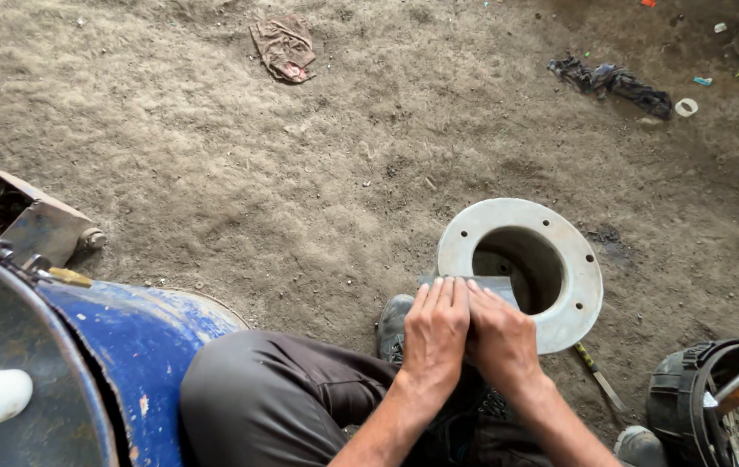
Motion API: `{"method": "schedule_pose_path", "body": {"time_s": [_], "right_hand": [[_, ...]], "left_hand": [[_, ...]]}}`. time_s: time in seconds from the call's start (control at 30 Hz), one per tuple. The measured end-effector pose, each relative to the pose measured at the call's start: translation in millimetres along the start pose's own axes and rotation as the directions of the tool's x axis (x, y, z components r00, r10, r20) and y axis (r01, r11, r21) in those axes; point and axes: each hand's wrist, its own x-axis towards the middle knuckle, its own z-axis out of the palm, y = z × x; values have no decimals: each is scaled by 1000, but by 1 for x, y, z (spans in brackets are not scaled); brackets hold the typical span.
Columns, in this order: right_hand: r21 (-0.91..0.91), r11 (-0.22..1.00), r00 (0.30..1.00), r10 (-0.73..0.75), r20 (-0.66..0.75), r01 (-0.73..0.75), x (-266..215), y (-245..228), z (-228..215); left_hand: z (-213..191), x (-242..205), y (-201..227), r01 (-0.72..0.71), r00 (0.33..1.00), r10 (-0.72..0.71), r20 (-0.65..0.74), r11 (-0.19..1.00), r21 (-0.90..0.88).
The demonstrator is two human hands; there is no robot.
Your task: The person sands the top flange and the inner rim of a cylindrical metal component using strips of sandpaper.
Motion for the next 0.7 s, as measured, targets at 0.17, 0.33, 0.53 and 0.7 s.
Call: {"method": "schedule_pose_path", "body": {"time_s": [0.17,0.33,0.53,0.7], "right_hand": [[-23,992,990,123,61,-122,18,10,6],[-34,973,965,231,127,-228,55,25,12],[-36,986,986,166,24,-165,40,22,19],[-4,996,996,92,7,-92,7,10,10]], "left_hand": [[19,19,-10,32,998,-31,48,999,-20],[39,64,-27,18,998,-17,56,999,-29],[30,58,-29,-50,990,52,129,999,-20],[19,22,-7,-59,987,39,159,990,126]]}}
